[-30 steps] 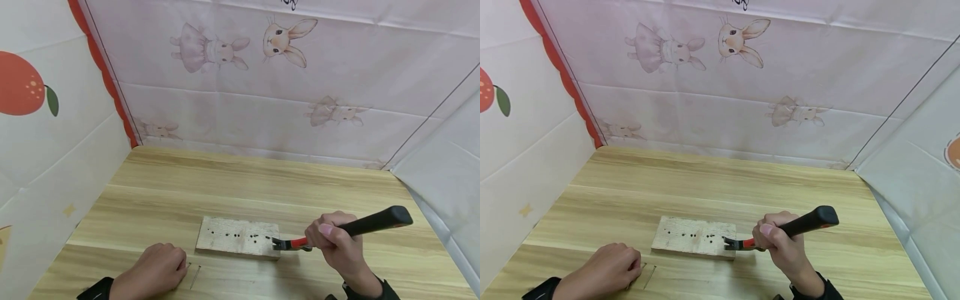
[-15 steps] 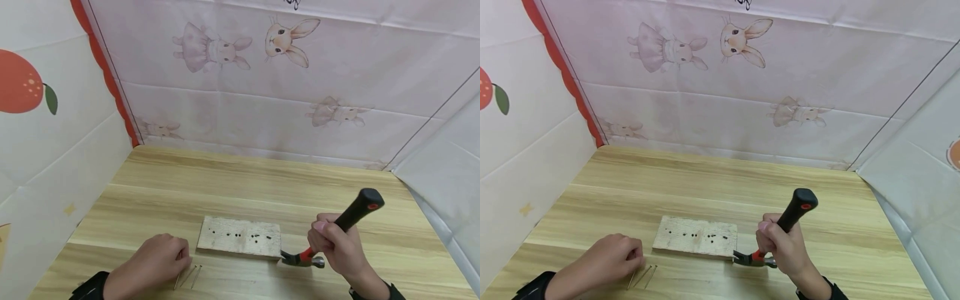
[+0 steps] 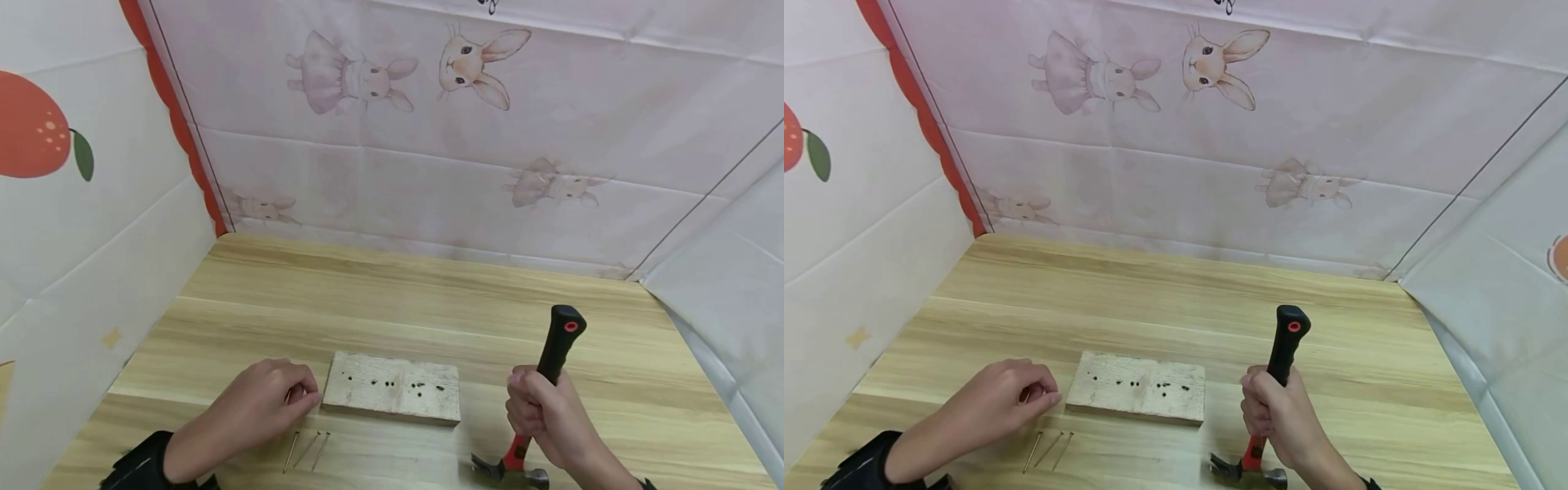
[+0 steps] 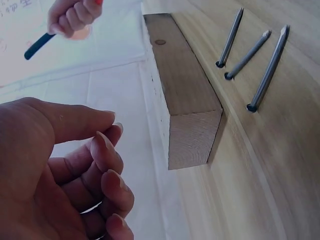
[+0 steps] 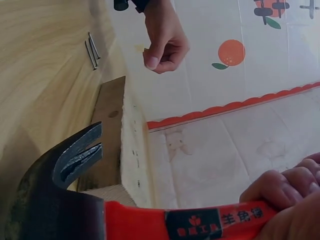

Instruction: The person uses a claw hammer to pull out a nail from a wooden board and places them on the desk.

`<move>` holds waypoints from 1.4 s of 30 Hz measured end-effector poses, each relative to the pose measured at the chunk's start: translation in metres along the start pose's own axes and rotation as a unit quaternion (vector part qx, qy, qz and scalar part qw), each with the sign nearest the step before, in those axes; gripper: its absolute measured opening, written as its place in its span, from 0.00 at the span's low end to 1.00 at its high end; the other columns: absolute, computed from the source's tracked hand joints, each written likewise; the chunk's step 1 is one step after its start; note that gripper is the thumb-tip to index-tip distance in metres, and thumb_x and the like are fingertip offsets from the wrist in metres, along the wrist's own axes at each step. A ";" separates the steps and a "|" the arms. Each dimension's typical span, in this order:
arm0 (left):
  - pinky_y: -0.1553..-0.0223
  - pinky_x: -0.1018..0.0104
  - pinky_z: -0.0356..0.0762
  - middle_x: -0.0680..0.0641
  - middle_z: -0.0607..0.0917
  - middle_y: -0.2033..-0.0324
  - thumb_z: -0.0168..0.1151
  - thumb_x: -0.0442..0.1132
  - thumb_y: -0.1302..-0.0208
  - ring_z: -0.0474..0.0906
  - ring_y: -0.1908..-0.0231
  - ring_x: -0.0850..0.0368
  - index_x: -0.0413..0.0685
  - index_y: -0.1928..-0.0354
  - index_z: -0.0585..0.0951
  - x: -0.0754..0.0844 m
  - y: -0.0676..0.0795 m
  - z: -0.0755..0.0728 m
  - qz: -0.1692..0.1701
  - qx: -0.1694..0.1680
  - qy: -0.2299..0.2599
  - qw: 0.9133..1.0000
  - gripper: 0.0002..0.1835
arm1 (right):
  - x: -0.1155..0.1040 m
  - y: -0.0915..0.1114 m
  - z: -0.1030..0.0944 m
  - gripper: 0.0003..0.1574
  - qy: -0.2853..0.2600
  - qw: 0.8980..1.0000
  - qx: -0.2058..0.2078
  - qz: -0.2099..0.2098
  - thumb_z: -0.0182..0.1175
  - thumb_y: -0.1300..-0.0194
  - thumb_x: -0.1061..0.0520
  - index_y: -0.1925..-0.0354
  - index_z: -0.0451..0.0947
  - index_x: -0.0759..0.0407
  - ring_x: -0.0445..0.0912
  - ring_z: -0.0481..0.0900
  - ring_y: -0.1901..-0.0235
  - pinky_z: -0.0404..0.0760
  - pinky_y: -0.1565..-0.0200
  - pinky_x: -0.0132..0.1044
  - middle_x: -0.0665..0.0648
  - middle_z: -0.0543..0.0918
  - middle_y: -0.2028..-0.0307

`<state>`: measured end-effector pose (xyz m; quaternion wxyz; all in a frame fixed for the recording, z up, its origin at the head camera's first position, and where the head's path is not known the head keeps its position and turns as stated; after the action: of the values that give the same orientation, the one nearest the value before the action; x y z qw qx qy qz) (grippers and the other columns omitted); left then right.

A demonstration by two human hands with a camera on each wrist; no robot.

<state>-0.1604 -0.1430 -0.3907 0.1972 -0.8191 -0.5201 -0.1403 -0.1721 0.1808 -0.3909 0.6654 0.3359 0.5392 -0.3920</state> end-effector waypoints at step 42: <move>0.73 0.76 0.64 0.70 0.70 0.83 0.75 0.42 0.40 0.61 0.78 0.76 0.65 0.74 0.85 -0.001 -0.001 -0.003 0.002 0.012 -0.010 1.000 0.09 | 0.066 -0.042 -0.116 0.43 0.596 0.759 0.132 0.225 0.48 0.25 0.27 0.87 0.66 0.53 0.42 0.63 0.86 0.60 0.81 0.34 0.48 0.64 0.86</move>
<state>-0.1620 -0.1447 -0.3882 0.2024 -0.8190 -0.5220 -0.1256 -0.2550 0.2514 -0.4788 0.2276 0.6979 0.6788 -0.0188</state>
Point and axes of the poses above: each hand's wrist, its own y-axis away from the middle knuckle, its own z-axis out of the palm, x = y × z, the point moved 9 cm from there along -y, towards the middle knuckle
